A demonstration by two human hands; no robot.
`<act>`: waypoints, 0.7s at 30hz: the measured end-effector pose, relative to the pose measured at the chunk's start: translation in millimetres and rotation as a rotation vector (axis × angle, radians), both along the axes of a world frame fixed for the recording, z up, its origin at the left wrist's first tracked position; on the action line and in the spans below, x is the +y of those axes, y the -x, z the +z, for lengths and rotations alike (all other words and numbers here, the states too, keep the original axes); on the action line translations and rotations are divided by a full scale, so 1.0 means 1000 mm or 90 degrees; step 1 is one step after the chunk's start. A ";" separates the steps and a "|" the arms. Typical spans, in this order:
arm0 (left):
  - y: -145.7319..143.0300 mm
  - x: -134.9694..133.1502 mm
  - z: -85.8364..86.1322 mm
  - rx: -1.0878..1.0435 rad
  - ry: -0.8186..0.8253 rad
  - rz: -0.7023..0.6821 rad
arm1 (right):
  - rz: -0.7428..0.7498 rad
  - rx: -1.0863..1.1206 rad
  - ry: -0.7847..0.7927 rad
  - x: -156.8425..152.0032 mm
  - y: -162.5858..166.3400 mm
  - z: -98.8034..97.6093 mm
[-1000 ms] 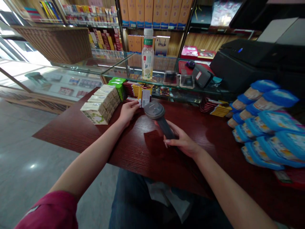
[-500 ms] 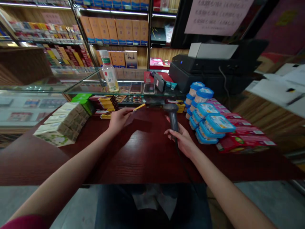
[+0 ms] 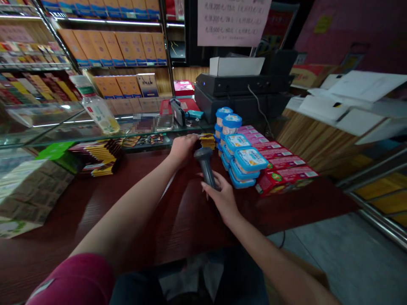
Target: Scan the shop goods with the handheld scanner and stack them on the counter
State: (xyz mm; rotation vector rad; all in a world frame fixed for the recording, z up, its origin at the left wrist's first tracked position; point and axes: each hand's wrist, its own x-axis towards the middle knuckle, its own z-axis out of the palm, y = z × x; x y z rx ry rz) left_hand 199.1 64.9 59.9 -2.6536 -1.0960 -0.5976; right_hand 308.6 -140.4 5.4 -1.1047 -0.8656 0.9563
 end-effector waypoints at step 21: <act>0.174 -0.036 -0.031 -0.235 0.001 -0.014 | 0.177 0.090 0.059 -0.002 0.003 0.023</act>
